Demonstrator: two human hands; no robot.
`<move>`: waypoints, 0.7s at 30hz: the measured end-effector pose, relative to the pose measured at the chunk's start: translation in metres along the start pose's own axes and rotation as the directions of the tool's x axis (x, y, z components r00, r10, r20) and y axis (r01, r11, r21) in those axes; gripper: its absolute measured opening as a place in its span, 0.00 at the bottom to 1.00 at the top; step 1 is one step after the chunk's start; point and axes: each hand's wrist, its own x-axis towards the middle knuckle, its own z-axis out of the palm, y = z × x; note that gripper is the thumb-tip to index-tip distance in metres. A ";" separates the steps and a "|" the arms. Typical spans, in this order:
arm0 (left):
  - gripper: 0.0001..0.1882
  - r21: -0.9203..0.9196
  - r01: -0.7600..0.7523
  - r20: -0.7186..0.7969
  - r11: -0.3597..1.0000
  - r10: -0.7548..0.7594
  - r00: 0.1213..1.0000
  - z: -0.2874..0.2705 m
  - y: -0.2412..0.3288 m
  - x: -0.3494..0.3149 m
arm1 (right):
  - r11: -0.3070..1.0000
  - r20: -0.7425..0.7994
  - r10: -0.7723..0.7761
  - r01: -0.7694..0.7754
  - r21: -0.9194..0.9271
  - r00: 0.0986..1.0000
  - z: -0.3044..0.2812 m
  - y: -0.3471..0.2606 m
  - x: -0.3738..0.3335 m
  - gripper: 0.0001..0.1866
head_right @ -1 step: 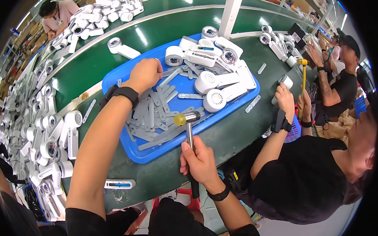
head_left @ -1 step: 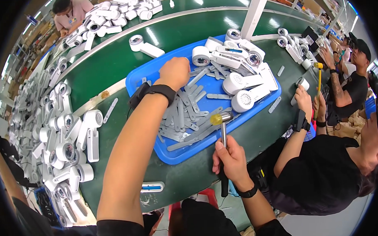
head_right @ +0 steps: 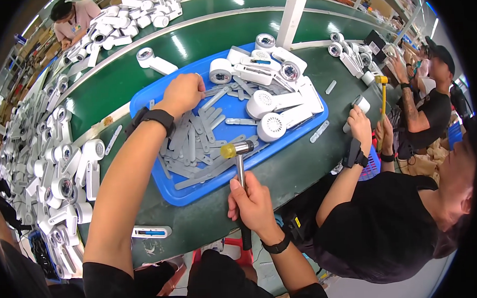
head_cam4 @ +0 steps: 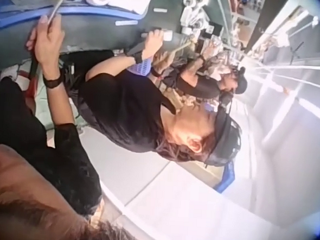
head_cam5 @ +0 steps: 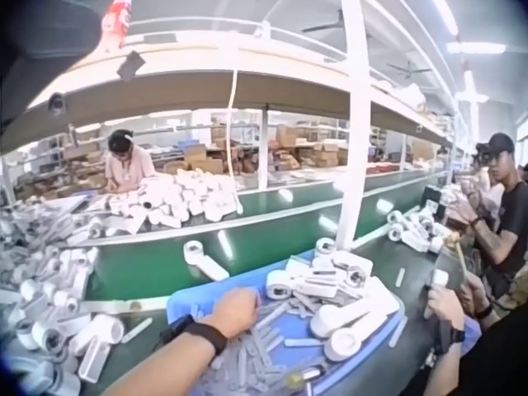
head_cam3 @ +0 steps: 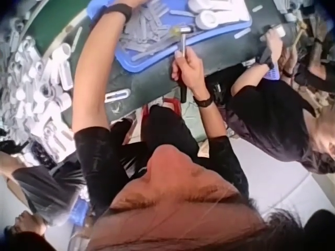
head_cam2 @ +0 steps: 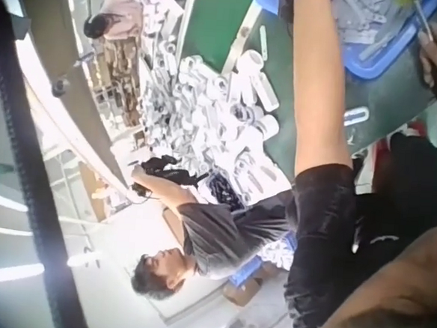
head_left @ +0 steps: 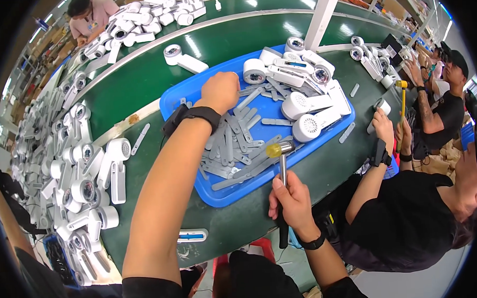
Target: Assemble plastic components by inserting metal pins and tapping them into place using a small hammer.
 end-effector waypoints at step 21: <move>0.14 -0.966 0.139 0.135 0.218 -0.033 0.990 -0.157 -0.015 -0.290 | 0.993 0.209 -0.049 0.025 0.116 0.977 0.013 -0.045 -0.018 0.07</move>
